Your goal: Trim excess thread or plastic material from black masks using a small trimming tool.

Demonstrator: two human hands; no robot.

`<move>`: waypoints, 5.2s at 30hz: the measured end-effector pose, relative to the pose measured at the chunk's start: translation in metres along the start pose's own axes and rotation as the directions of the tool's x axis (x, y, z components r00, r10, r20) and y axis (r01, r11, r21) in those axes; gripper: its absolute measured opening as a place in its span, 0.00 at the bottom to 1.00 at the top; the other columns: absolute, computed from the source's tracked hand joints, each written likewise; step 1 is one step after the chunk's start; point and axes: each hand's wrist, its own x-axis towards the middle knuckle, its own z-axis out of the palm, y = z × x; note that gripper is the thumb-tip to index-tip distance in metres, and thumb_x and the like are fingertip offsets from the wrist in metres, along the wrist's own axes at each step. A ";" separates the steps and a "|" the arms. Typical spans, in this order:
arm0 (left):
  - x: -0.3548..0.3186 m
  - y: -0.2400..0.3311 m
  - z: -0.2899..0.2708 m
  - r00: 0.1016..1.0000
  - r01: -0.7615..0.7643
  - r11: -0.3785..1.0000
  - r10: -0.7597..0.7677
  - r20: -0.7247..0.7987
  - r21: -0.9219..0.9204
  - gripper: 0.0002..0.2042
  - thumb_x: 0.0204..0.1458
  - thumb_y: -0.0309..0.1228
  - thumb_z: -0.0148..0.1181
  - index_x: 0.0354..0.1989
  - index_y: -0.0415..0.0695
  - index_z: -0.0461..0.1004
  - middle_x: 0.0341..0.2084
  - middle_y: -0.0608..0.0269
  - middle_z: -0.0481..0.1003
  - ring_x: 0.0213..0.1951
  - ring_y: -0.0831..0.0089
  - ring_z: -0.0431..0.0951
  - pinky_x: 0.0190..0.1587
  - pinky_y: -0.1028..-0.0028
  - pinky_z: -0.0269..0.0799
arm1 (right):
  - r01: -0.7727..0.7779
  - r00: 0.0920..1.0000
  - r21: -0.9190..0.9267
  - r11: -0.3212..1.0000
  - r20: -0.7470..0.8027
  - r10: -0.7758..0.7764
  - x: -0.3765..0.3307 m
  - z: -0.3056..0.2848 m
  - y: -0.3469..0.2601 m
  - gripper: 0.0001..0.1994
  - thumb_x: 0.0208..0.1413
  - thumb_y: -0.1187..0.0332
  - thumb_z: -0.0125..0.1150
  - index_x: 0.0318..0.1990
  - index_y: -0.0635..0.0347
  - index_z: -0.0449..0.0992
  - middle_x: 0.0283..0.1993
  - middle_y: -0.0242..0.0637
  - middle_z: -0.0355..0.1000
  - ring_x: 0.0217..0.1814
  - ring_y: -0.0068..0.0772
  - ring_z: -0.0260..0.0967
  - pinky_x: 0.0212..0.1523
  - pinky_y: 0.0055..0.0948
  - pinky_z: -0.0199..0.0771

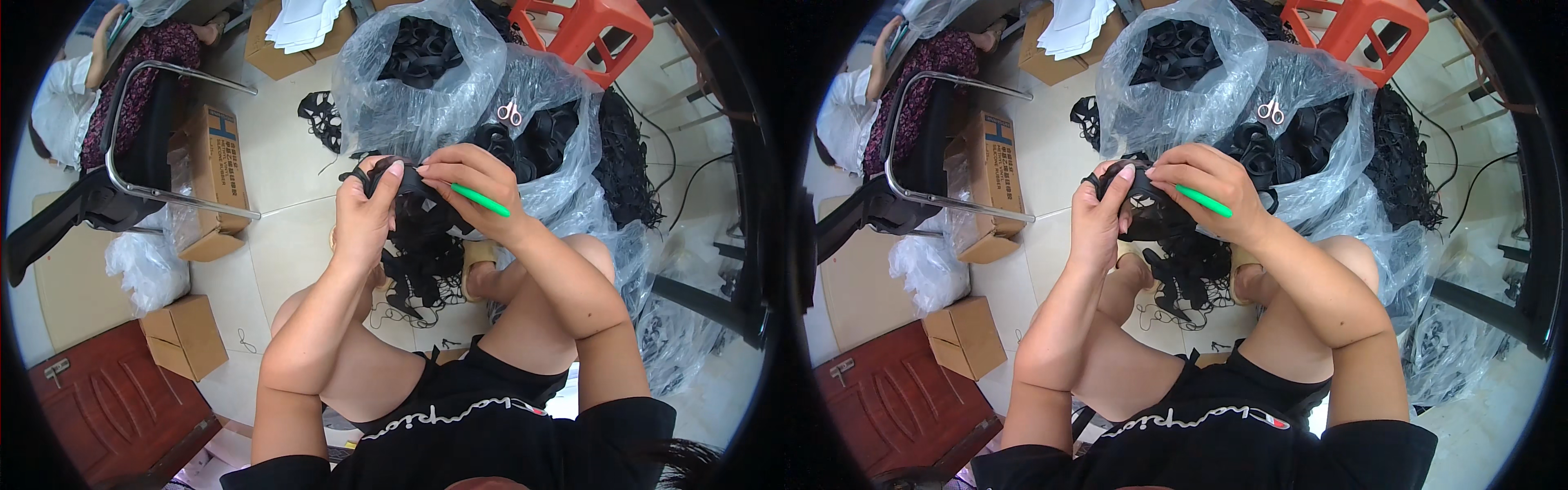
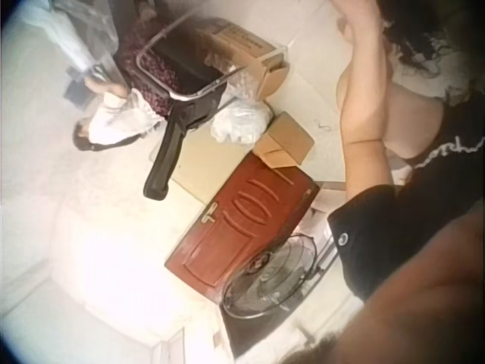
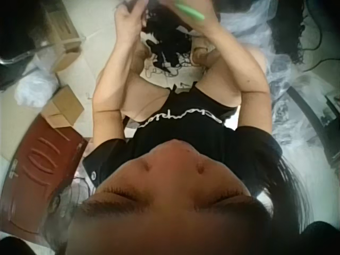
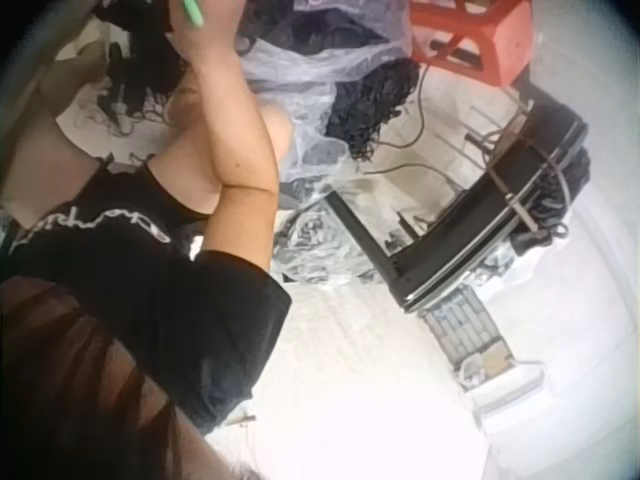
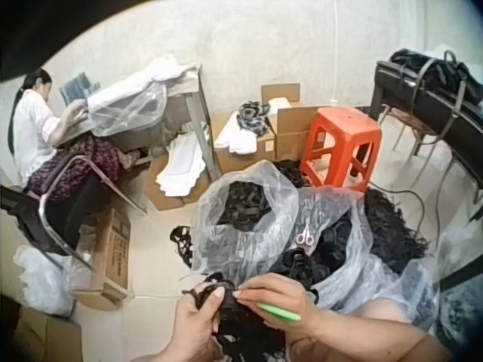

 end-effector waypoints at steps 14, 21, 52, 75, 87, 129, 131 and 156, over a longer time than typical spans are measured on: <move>0.004 0.007 -0.009 0.959 0.220 0.944 -0.163 0.232 -0.247 0.17 0.58 0.38 0.54 0.50 0.40 0.70 0.24 0.66 0.73 0.19 0.86 0.65 0.21 0.85 0.58 | -0.429 0.903 0.089 0.899 0.014 0.429 -0.004 -0.001 0.016 0.03 0.48 0.73 0.64 0.31 0.62 0.78 0.26 0.38 0.71 0.27 0.33 0.69 0.31 0.28 0.69; 0.002 0.012 0.002 0.896 0.212 0.949 -0.093 0.435 -0.235 0.27 0.64 0.48 0.35 0.64 0.41 0.54 0.42 0.58 0.75 0.37 0.73 0.78 0.31 0.79 0.69 | -0.657 0.670 0.634 0.408 0.242 0.702 0.012 -0.032 0.019 0.11 0.57 0.65 0.58 0.39 0.63 0.78 0.31 0.31 0.74 0.34 0.18 0.67 0.39 0.19 0.66; 0.022 -0.049 0.010 0.890 -0.205 0.899 0.006 0.456 0.388 0.18 0.50 0.27 0.64 0.50 0.41 0.74 0.40 0.70 0.75 0.37 0.87 0.69 0.36 0.84 0.66 | -0.354 0.781 0.915 0.195 0.175 0.599 0.025 -0.049 0.025 0.05 0.55 0.76 0.59 0.32 0.55 0.70 0.40 0.31 0.72 0.45 0.21 0.68 0.50 0.24 0.66; 0.028 -0.093 -0.039 0.985 -0.040 0.417 -0.137 0.106 0.908 0.04 0.41 0.28 0.66 0.26 0.43 0.80 0.26 0.51 0.78 0.33 0.55 0.78 0.37 0.61 0.71 | -0.345 0.532 0.819 0.459 -0.233 0.814 0.033 -0.106 0.057 0.11 0.54 0.71 0.61 0.25 0.50 0.65 0.27 0.24 0.69 0.26 0.17 0.66 0.25 0.19 0.67; 0.018 -0.057 -0.032 0.950 -0.142 0.271 -0.234 0.208 0.952 0.14 0.45 0.39 0.66 0.32 0.40 0.77 0.33 0.50 0.77 0.39 0.53 0.77 0.40 0.59 0.71 | -0.682 0.706 0.283 0.675 0.009 0.709 0.091 -0.040 0.124 0.13 0.49 0.66 0.68 0.24 0.52 0.65 0.22 0.20 0.62 0.24 0.13 0.58 0.24 0.19 0.63; 0.019 -0.008 -0.005 0.976 0.050 0.994 -0.027 0.216 -0.101 0.15 0.49 0.20 0.58 0.47 0.36 0.70 0.34 0.61 0.76 0.34 0.76 0.77 0.37 0.76 0.79 | -0.336 0.939 0.217 0.916 0.002 0.344 0.004 -0.017 -0.005 0.08 0.57 0.70 0.57 0.40 0.62 0.79 0.29 0.39 0.72 0.31 0.33 0.71 0.34 0.29 0.70; 0.014 -0.006 -0.002 0.979 0.054 0.994 -0.034 0.202 -0.095 0.15 0.49 0.19 0.58 0.47 0.36 0.70 0.34 0.60 0.76 0.34 0.75 0.78 0.38 0.76 0.79 | -0.304 0.951 0.184 0.935 0.000 0.310 0.004 -0.011 -0.010 0.06 0.56 0.73 0.57 0.38 0.64 0.78 0.30 0.40 0.73 0.33 0.33 0.73 0.35 0.29 0.71; 0.004 0.003 -0.001 0.989 0.006 0.981 0.023 0.148 -0.194 0.14 0.51 0.21 0.56 0.46 0.33 0.67 0.35 0.55 0.76 0.34 0.72 0.80 0.39 0.75 0.80 | -0.170 0.980 0.095 0.981 -0.084 0.178 -0.002 -0.001 -0.012 0.06 0.52 0.73 0.62 0.35 0.64 0.74 0.34 0.41 0.73 0.35 0.40 0.73 0.36 0.31 0.72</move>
